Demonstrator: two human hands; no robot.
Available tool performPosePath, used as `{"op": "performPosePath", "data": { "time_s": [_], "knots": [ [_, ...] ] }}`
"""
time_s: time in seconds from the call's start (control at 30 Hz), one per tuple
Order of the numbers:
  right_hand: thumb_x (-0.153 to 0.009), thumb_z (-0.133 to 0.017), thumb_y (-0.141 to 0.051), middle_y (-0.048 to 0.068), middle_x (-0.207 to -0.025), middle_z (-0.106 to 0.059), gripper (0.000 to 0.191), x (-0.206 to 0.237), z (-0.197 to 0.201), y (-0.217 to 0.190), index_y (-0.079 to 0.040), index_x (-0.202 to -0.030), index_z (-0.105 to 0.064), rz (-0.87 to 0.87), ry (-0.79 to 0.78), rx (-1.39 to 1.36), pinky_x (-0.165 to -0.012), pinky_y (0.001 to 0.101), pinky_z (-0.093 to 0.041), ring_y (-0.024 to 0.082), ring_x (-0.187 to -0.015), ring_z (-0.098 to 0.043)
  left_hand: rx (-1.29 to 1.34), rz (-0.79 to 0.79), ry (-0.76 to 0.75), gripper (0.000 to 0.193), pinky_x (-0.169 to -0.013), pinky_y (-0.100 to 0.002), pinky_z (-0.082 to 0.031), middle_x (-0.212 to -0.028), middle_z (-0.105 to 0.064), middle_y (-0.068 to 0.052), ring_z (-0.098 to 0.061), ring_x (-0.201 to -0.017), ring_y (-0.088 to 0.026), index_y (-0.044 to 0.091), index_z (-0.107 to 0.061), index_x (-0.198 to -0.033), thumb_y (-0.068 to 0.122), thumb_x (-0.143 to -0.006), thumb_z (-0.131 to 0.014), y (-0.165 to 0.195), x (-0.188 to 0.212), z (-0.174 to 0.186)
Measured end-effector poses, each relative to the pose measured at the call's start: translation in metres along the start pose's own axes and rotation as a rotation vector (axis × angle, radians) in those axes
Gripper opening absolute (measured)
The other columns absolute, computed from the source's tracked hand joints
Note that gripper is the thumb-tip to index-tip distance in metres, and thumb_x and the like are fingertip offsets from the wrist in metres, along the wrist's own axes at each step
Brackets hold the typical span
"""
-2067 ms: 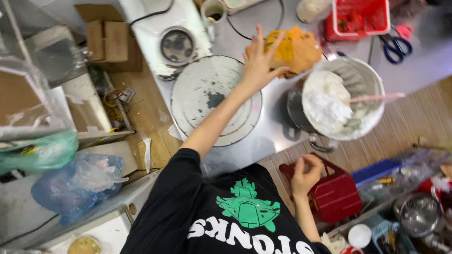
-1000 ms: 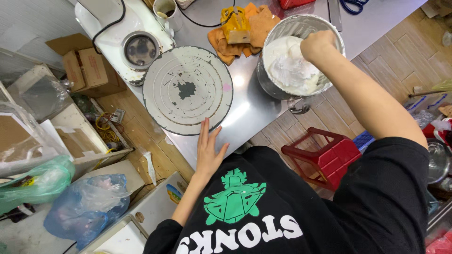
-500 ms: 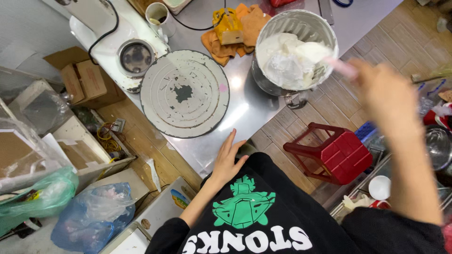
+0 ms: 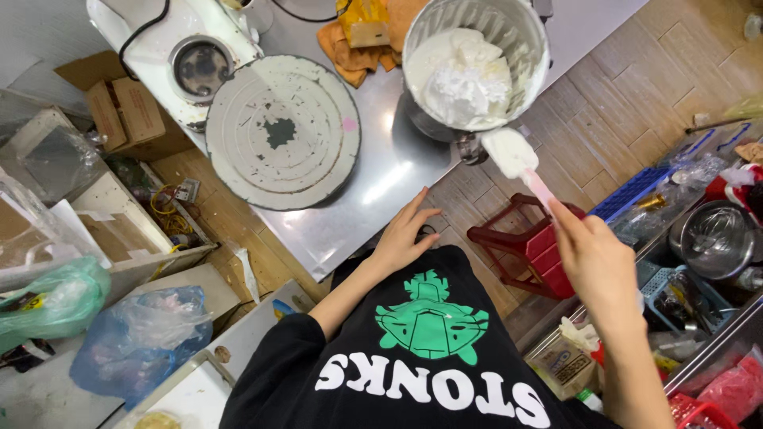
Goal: The person mixes a white batter in a metal bowl using a spatula, then places the bowl in a freezer. They later attach a whisk to a stand mixer, lower the mixer head, and wipe the countertop. Finally, they unwrap several small cakes and place them on a tray.
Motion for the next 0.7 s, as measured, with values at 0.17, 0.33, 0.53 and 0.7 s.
{"op": "performPosePath", "data": {
  "time_s": [0.17,0.33,0.53,0.7],
  "knots": [
    [-0.112,-0.053,-0.016,0.01,-0.077,-0.063,0.034,-0.026,0.001,0.063,-0.014,-0.144,-0.064,-0.102,0.033,-0.45,-0.062,0.0343,-0.05,0.018,-0.066,-0.062,0.039,0.047,-0.009,0.048,-0.116,-0.046,-0.04,-0.169,-0.029,-0.019,-0.042,-0.147,-0.041,0.012,-0.06,-0.135,0.03,-0.092,-0.072,0.0,-0.022,-0.038],
    [-0.111,-0.049,-0.017,-0.003,-0.087,-0.066,0.023,-0.121,-0.109,0.089,-0.006,-0.128,-0.059,-0.077,-0.186,-1.099,-0.052,0.0217,-0.043,0.004,-0.062,-0.052,0.009,0.027,0.045,0.059,-0.119,-0.047,-0.037,-0.168,-0.029,-0.021,-0.04,-0.149,-0.041,0.01,-0.053,-0.143,0.032,-0.092,-0.074,0.004,-0.042,-0.071],
    [-0.106,-0.052,-0.024,-0.003,-0.074,-0.059,0.027,-0.12,-0.135,0.178,-0.008,-0.126,-0.061,-0.242,-0.469,-0.909,-0.046,0.0216,-0.034,0.004,-0.055,-0.045,0.046,0.06,0.305,0.076,-0.119,-0.047,-0.036,-0.158,-0.039,-0.025,-0.043,-0.145,-0.041,-0.001,-0.04,-0.15,0.036,-0.092,-0.073,-0.011,-0.089,-0.082],
    [-0.108,-0.06,-0.027,0.007,-0.079,-0.07,0.028,-0.135,-0.012,0.215,-0.006,-0.122,-0.072,0.044,-0.347,-0.352,-0.06,0.0314,-0.048,0.013,-0.069,-0.062,0.197,0.194,0.359,0.052,-0.1,-0.041,-0.051,-0.132,-0.066,-0.019,-0.066,-0.12,-0.034,0.001,-0.048,-0.141,0.034,-0.103,-0.062,-0.029,-0.134,-0.092]
  ]
}}
Point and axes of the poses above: each hand's wrist, its own x-axis away from the middle knuckle, its own z-axis out of the back of the hand, y = z × x, the point moved 6 cm from there along -x, towards the middle knuckle
